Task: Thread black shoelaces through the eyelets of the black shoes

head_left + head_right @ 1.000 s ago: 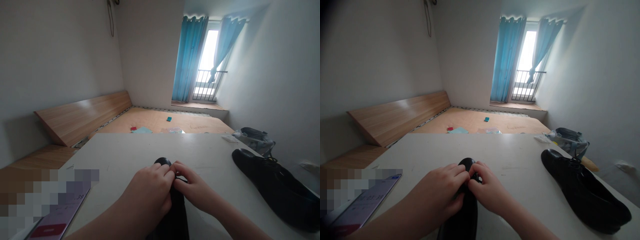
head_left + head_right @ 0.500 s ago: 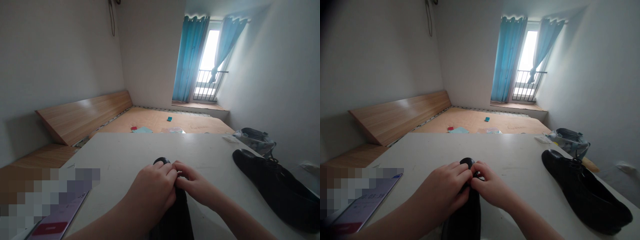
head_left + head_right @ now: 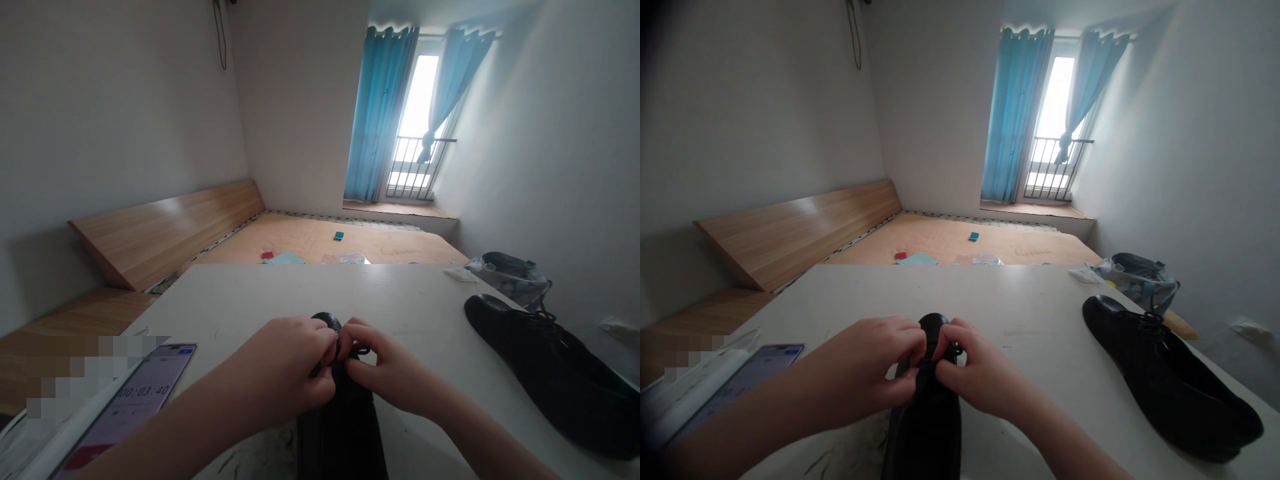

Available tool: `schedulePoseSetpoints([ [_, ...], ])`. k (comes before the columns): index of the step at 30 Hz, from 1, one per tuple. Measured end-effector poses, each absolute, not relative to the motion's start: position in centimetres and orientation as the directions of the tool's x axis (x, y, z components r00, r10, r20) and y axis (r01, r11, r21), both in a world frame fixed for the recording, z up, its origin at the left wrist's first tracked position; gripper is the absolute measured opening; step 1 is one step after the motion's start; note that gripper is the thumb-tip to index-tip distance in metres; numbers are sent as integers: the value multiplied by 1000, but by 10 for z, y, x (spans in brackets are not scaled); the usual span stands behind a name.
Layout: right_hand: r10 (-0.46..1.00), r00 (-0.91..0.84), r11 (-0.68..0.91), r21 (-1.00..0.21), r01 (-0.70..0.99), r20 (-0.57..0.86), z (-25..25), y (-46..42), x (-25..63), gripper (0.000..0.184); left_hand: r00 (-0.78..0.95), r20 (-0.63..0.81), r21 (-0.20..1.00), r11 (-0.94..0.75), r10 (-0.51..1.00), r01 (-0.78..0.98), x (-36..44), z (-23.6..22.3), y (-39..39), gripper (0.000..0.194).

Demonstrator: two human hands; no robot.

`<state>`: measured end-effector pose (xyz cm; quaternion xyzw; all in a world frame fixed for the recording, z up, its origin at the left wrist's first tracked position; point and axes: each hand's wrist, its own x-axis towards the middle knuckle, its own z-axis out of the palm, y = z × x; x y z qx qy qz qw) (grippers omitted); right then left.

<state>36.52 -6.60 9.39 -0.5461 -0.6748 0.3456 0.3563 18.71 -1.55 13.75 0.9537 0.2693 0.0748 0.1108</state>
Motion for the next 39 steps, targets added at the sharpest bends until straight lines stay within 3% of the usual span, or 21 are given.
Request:
schedulePoseSetpoints([
  [6,984,-153,160,-840,518,93,95,-69,365,16,835,-35,235,-808,549,541,175,135,-9,5],
  [10,964,-248,205,-860,467,96,98,-66,376,14,836,-30,265,-802,547,535,169,141,-11,4],
  [15,947,-278,276,-849,451,160,107,-60,397,15,821,-21,264,-788,571,555,168,147,-11,16],
  [17,946,-299,267,-827,495,127,109,-60,402,15,818,-46,227,-792,573,567,171,144,-9,10],
  [20,954,-296,200,-824,530,41,108,-58,405,19,835,-62,201,-812,547,548,174,138,-9,17],
  [29,909,-413,122,-905,408,-64,99,-51,420,22,838,-57,146,-825,543,545,175,136,-11,23],
  [39,869,-475,86,-904,419,-138,103,-51,423,28,840,-106,175,-822,532,542,172,136,-7,22],
])
